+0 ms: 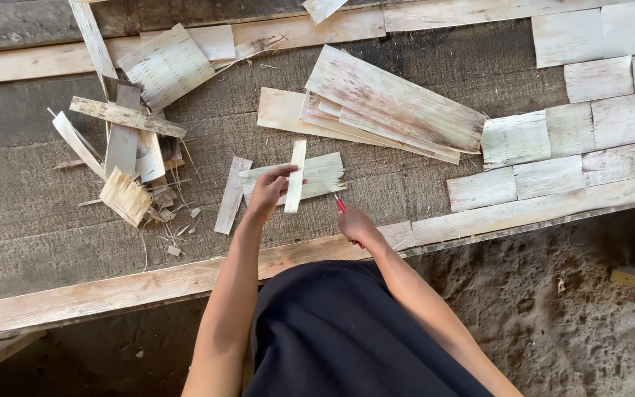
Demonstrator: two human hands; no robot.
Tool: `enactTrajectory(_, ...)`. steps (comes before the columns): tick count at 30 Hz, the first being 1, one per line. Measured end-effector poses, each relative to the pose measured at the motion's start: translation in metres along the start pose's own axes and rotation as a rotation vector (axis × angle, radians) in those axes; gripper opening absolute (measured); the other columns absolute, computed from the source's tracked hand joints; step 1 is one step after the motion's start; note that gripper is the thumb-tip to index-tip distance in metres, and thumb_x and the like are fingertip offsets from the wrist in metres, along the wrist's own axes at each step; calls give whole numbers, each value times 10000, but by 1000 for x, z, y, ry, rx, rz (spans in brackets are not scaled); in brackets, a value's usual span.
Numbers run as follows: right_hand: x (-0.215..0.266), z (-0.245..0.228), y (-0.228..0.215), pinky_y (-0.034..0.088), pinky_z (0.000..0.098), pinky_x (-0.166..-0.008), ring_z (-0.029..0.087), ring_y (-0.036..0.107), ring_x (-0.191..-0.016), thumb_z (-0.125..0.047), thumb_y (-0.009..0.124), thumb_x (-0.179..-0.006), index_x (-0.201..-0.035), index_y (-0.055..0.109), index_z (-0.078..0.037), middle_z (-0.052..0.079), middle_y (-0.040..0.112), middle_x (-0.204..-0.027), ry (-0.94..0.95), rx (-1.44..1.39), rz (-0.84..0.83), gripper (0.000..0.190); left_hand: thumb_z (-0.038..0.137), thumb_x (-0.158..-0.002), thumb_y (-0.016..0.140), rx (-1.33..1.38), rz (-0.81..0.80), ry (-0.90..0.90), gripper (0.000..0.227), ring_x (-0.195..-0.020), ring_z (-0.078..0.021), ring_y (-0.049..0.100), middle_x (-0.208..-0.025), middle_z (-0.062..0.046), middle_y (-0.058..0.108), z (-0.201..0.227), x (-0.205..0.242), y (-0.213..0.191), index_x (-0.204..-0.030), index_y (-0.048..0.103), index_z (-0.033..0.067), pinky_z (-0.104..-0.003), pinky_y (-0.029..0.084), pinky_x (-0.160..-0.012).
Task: The person uses a red utility knife to cut and trim thin strips of bamboo on a wooden workbench. They repeatedly pick up strips, align them, and slice them into smaller pieces, accumulating cut pieces on the table.
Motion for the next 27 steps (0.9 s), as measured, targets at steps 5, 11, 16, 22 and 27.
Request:
enactTrajectory(5, 5, 0, -1, 556, 375, -497, 264, 671, -454, -304, 395, -976, -1169, 626, 97, 183, 674, -631, 16, 2, -8, 501, 16, -968, 638, -57, 19, 82, 243, -916, -324, 730, -1009, -216, 733, -2, -14, -10, -1198, 701, -32, -364, 601, -807)
enactTrajectory(11, 14, -9, -8, 553, 377, -495, 264, 672, -450, -298, 384, -979, -1178, 614, 97, 171, 671, -625, -1, 14, -14, 498, 208, -941, 791, -166, 152, 7, 215, -709, -115, 649, -806, -105, 721, -16, -25, -27, -1061, 784, 29, -234, 556, -637)
enactTrajectory(16, 1, 2, 0, 559, 393, -503, 272, 682, -459, -267, 392, -956, -1164, 618, 96, 165, 669, -610, -11, 25, -16, 476, 197, -906, 816, -135, 148, -40, 242, -728, -145, 709, -860, -134, 757, -38, -29, -25, -1043, 775, 2, -250, 616, -679)
enactTrajectory(22, 5, 0, -1, 556, 410, -534, 293, 679, -466, -276, 381, -963, -1156, 622, 107, 177, 661, -591, -22, 18, -25, 492, 54, -908, 763, -144, 152, -48, 250, -762, -195, 711, -880, -200, 725, -79, -51, -34, -1101, 713, -96, -325, 631, -734)
enactTrajectory(27, 1, 6, 1, 563, 425, -542, 294, 683, -474, -327, 382, -953, -1156, 625, 100, 183, 663, -587, -8, 7, -39, 532, 314, -946, 765, -709, 85, 17, 286, -975, -361, 705, -994, -123, 713, -80, -59, -19, -1147, 762, 111, -533, 559, -859)
Point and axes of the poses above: each hand's wrist, its own x-axis away from the middle knuckle, its own y-axis out of the palm, z = x × y, the point moved 10 cm from there along -x, towards the middle knuckle
